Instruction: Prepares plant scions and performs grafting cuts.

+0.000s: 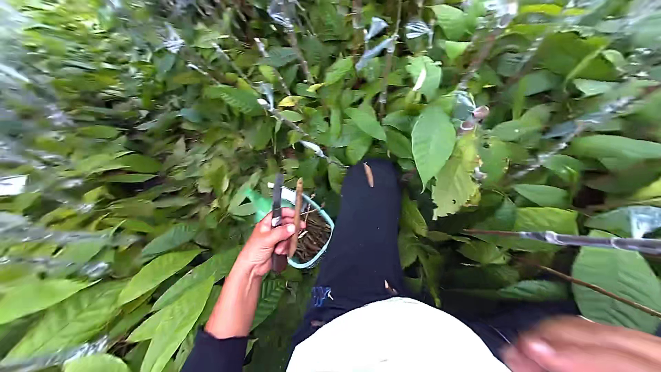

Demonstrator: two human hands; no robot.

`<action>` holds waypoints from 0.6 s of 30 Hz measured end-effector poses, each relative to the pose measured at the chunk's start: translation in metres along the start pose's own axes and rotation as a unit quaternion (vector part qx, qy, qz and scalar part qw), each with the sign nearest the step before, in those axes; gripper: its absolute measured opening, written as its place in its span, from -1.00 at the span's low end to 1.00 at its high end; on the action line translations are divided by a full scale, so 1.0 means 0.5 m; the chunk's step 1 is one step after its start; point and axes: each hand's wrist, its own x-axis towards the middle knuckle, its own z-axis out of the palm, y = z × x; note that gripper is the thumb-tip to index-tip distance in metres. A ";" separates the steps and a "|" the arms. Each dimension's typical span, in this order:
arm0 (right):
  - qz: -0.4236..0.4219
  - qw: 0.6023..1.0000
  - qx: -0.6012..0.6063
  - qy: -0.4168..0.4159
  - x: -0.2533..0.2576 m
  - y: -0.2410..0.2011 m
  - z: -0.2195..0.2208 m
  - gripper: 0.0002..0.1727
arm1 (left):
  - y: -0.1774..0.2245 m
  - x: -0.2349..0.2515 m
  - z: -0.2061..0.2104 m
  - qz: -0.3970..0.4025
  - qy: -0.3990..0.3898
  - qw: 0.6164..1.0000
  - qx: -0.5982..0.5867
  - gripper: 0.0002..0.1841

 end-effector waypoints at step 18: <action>0.132 0.937 0.263 0.188 0.127 0.125 0.102 -0.80 | 0.013 0.008 0.300 0.070 -0.269 0.960 -0.036 -0.75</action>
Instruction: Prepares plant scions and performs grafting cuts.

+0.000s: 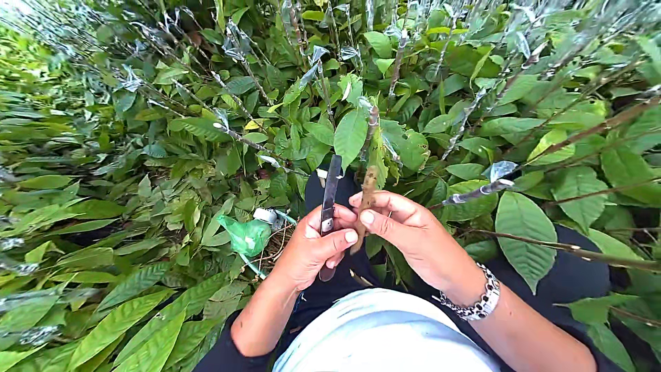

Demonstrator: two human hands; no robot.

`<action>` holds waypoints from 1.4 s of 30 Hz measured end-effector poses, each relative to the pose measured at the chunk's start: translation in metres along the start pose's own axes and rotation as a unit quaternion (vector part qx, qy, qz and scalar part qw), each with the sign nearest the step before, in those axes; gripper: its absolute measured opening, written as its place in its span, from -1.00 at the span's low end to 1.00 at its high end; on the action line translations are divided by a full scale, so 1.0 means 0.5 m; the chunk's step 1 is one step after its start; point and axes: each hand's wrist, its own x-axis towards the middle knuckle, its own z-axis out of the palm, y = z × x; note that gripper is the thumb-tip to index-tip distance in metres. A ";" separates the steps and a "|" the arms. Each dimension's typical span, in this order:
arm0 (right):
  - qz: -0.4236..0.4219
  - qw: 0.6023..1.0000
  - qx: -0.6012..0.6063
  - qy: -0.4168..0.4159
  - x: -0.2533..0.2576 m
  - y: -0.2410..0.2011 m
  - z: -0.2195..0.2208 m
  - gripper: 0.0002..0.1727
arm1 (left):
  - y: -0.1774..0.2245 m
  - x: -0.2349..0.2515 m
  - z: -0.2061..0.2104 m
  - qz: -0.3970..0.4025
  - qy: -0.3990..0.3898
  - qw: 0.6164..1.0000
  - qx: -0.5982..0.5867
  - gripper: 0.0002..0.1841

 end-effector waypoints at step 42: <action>0.031 0.997 0.060 -0.046 -0.035 -0.026 -0.002 -0.57 | 0.103 0.064 0.008 0.330 -0.061 0.575 0.746 -0.36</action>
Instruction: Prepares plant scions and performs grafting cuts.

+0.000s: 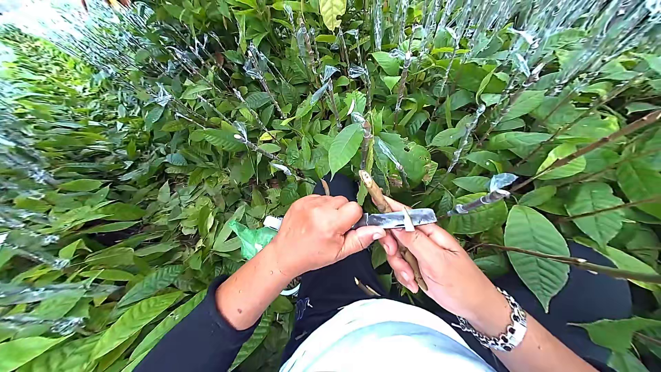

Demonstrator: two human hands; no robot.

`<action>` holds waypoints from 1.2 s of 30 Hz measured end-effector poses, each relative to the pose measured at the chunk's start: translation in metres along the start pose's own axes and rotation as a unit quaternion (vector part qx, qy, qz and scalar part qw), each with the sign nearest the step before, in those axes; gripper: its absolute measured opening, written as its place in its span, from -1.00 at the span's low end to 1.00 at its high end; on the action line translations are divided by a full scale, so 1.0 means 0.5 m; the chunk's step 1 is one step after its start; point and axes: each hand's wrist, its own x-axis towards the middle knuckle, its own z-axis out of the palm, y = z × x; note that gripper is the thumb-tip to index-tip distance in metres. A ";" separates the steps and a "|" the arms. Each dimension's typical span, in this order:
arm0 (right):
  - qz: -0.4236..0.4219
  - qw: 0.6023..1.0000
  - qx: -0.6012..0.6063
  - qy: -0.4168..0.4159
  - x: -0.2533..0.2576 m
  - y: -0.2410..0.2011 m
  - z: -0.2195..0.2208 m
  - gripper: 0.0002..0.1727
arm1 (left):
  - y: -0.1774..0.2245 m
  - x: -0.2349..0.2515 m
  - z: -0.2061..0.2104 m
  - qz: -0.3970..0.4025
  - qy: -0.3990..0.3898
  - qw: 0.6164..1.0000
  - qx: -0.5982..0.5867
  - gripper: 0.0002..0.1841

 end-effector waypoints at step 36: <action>-0.074 0.990 -0.118 0.034 -0.168 -0.074 0.010 -0.49 | -0.158 0.008 -0.184 -0.230 0.033 0.964 0.129 -0.34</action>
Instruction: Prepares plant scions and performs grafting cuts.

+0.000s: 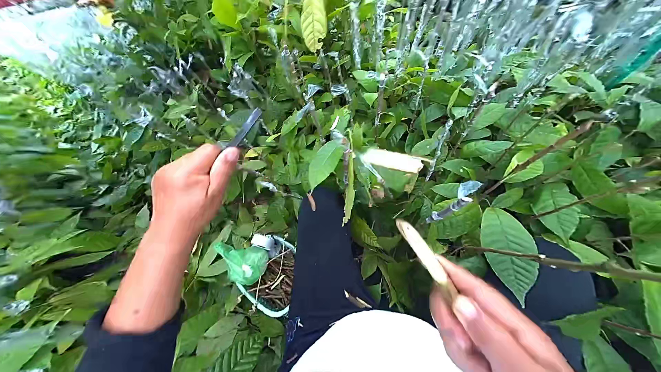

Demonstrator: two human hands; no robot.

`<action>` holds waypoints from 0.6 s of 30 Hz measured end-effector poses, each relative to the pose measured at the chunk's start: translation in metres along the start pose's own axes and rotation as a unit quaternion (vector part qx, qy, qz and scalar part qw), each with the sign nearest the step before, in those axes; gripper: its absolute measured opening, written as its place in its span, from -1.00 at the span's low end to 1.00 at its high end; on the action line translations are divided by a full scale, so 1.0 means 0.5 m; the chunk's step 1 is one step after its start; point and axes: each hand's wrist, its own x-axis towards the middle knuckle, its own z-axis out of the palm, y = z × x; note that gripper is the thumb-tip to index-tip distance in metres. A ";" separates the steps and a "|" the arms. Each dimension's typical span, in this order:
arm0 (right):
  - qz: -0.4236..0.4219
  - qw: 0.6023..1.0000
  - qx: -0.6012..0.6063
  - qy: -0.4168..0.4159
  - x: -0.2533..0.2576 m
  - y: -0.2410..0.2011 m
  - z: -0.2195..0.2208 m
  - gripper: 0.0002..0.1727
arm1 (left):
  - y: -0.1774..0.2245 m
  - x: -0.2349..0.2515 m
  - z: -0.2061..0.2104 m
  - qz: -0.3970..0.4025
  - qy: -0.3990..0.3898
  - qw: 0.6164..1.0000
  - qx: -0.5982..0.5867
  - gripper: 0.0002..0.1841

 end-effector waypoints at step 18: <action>-0.098 0.994 0.036 0.036 0.086 0.080 0.003 -0.56 | 0.234 -0.058 0.103 0.306 -0.035 0.930 -0.199 -0.38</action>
